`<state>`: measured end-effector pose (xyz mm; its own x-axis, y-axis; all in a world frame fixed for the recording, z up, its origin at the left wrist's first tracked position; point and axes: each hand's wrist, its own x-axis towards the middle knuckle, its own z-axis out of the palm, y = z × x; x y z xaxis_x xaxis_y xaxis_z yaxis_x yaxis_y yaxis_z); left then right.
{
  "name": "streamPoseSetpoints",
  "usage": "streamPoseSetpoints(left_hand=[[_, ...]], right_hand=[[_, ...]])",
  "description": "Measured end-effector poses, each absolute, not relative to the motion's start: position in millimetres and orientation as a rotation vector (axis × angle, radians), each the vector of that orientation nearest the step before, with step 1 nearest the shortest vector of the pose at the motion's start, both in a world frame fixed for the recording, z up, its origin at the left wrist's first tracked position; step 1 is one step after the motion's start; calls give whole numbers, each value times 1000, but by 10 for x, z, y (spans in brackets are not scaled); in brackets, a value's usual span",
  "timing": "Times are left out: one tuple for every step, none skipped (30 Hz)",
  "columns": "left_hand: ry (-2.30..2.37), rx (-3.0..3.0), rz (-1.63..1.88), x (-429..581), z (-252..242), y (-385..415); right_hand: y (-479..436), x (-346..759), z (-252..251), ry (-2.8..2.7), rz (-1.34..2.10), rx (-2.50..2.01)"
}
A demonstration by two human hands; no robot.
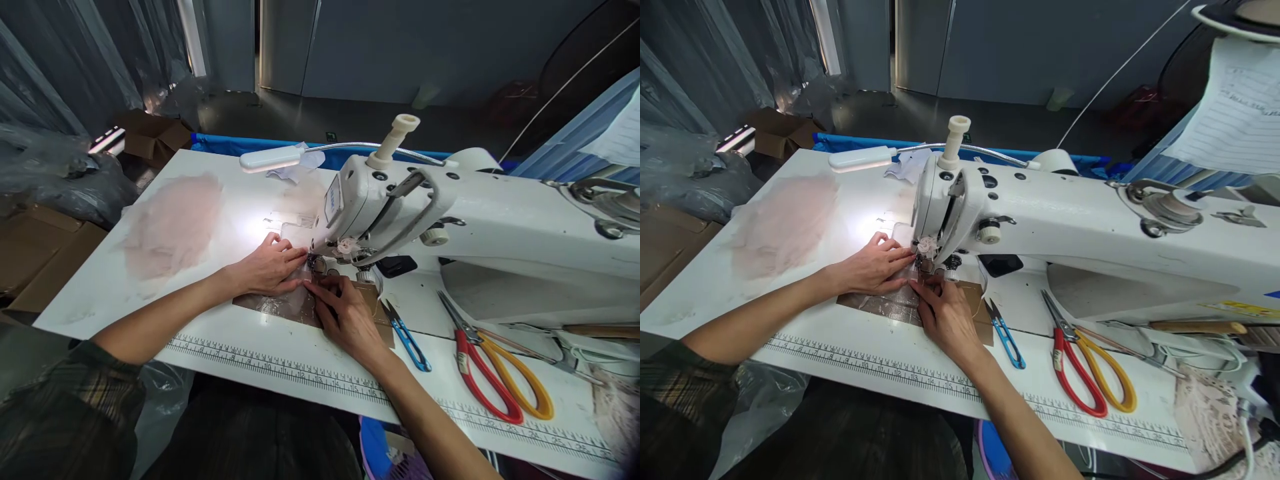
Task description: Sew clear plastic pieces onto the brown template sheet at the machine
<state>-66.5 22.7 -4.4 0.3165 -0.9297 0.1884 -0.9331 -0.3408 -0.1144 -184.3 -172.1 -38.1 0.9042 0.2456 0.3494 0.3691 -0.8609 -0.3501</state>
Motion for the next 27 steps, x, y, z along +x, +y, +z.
streamPoseSetpoints(left_hand=[[-1794,2530,352,-668,-45,227],[-1794,2525,358,-671,-47,226],[-1792,2524,364,-677,-50,225],[-1790,2526,369,-683,-55,221],[-1786,2533,370,-690,-61,216],[-1780,2542,370,-697,-66,210],[-1773,2553,367,-703,-69,204],[-1765,2564,361,-706,-67,200],[-1763,2572,352,-706,-57,202],[-1762,2575,344,-704,-37,211],[-1754,2575,343,-699,-7,230],[-1740,2566,344,-695,34,259],[-1731,2537,339,-693,82,299],[-1736,2478,322,-696,131,348],[-1756,2391,283,-704,177,402],[-1792,2283,221,-718,212,455],[-1842,2165,143,-738,231,503],[-1895,2056,70,-762,231,542],[-1941,1973,20,-785,212,567],[-1974,1928,3,-807,177,577],[-2001,1915,21,-823,131,573],[-2025,1922,67,-832,79,556],[-2049,1943,128,-834,30,530],[-2078,1964,193,-830,-12,499],[-2115,1976,255,-822,-45,466],[-2158,1972,312,-812,-67,435],[-2203,1953,358,-802,-80,410]], right_hand=[[-1719,-1845,-380,-443,-402,-2646],[-1717,-1847,-377,-439,-393,-2640],[-1715,-1849,-374,-435,-384,-2635],[-1714,-1850,-369,-433,-379,-2635],[-1714,-1851,-363,-432,-377,-2636],[-1715,-1849,-356,-434,-374,-2639],[-1717,-1847,-348,-438,-367,-2643],[-1720,-1842,-337,-440,-354,-2647],[-1724,-1837,-325,-440,-335,-2651],[-1728,-1831,-312,-439,-316,-2653],[-1732,-1825,-299,-438,-297,-2652],[-1736,-1820,-288,-437,-281,-2650],[-1740,-1816,-281,-438,-271,-2646],[-1744,-1813,-278,-440,-268,-2642],[-1747,-1812,-280,-442,-270,-2637],[-1750,-1811,-286,-441,-275,-2629],[-1751,-1812,-296,-437,-284,-2621],[-1752,-1813,-308,-432,-294,-2614],[-1751,-1815,-320,-426,-305,-2609],[-1750,-1818,-331,-418,-313,-2605],[-1748,-1820,-340,-413,-318,-2605],[-1746,-1822,-345,-409,-320,-2607],[-1745,-1823,-346,-407,-321,-2610],[-1745,-1822,-343,-408,-323,-2611],[-1749,-1819,-336,-413,-323,-2610],[-1755,-1812,-325,-420,-319,-2607],[-1764,-1802,-313,-430,-312,-2604]])
